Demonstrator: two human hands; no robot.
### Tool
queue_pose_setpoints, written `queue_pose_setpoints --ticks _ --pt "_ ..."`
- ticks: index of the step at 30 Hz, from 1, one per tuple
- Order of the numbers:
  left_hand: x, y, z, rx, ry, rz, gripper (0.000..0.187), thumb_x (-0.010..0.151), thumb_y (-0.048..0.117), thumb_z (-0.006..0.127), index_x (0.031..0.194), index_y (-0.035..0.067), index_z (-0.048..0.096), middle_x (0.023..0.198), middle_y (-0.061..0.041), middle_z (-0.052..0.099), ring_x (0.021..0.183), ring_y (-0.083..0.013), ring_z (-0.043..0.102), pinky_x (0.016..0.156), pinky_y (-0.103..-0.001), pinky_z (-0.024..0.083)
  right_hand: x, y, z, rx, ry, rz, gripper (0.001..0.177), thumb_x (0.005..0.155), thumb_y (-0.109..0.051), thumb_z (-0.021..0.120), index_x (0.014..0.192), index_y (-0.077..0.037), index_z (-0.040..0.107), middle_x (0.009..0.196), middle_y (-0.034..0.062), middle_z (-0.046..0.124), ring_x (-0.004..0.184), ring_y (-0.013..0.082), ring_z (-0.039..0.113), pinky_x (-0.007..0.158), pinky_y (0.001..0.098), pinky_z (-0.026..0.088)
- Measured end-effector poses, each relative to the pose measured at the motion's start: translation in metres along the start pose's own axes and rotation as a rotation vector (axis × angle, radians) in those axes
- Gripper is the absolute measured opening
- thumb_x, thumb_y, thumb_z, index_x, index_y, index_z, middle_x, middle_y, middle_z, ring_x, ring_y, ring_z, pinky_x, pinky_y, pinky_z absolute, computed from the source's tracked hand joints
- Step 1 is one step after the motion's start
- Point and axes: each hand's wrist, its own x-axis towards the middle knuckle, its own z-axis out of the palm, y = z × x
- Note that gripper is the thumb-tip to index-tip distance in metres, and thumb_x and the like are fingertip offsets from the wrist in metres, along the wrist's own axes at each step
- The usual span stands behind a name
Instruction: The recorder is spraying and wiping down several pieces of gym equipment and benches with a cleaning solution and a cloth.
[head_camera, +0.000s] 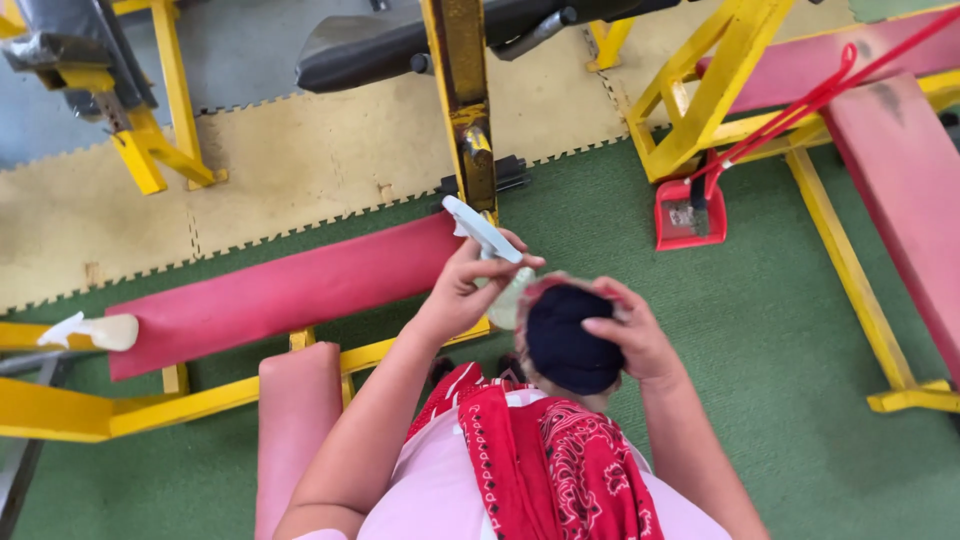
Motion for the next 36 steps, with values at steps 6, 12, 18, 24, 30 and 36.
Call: queue_pose_setpoints --ticks 6,12,18,24,30,36 --pt "0.018 0.027 -0.020 0.144 -0.222 0.092 0.037 0.077 -0.014 0.056 0.088 0.011 0.080 0.118 -0.008 0.065 0.130 -0.0283 0.059 0.112 -0.040 0.048 0.005 -0.025 0.031 0.299 0.375 -0.213 0.057 0.089 -0.009 0.067 0.144 -0.005 0.053 0.135 0.0128 0.066 0.123 0.0267 0.066 0.110 0.0445 0.052" --pt "0.030 0.050 -0.008 -0.061 -0.509 -0.020 0.029 0.080 -0.010 0.056 0.086 0.009 0.077 0.125 -0.009 0.064 0.126 -0.0265 0.060 0.111 -0.037 0.044 0.055 0.053 0.069 0.605 0.315 -0.031 0.041 0.103 -0.024 0.050 0.144 -0.025 0.044 0.126 0.0058 0.063 0.110 0.0223 0.064 0.093 0.0432 0.054" --pt "0.005 0.004 -0.002 0.009 -0.249 0.008 0.051 0.091 0.002 0.076 0.122 0.007 0.037 0.121 -0.011 0.058 0.124 -0.0224 0.058 0.111 -0.036 0.045 0.059 0.103 0.100 0.858 0.132 -0.010 0.045 0.107 -0.046 0.046 0.136 -0.013 0.055 0.128 0.0052 0.064 0.115 0.0193 0.064 0.099 0.0379 0.055" --pt "0.010 0.054 -0.001 0.248 -0.181 -0.219 0.105 0.076 0.012 0.081 0.156 0.003 0.015 0.103 -0.012 0.067 0.103 -0.0203 0.067 0.104 -0.036 0.048 0.053 0.084 0.131 0.864 0.208 -0.116 0.052 0.106 -0.051 0.048 0.141 -0.013 0.052 0.127 0.0067 0.064 0.113 0.0206 0.065 0.095 0.0386 0.055" --pt "-0.005 0.055 -0.022 0.351 -0.146 -0.126 0.075 0.079 0.009 0.075 0.148 0.003 0.046 0.130 -0.017 0.064 0.125 -0.0279 0.062 0.105 -0.041 0.049 0.053 0.072 0.156 0.576 0.323 -0.146 0.067 0.095 -0.017 0.060 0.156 -0.025 0.035 0.139 0.0017 0.059 0.120 0.0172 0.063 0.101 0.0367 0.053" --pt "0.008 0.077 -0.024 0.493 0.046 -0.150 0.052 0.083 0.012 0.080 0.131 0.005 0.061 0.133 -0.020 0.052 0.100 -0.0232 0.070 0.087 -0.035 0.060 0.058 0.050 0.145 0.565 0.312 0.010 0.063 0.096 -0.019 0.058 0.156 -0.023 0.036 0.133 0.0061 0.060 0.114 0.0211 0.063 0.095 0.0430 0.052"
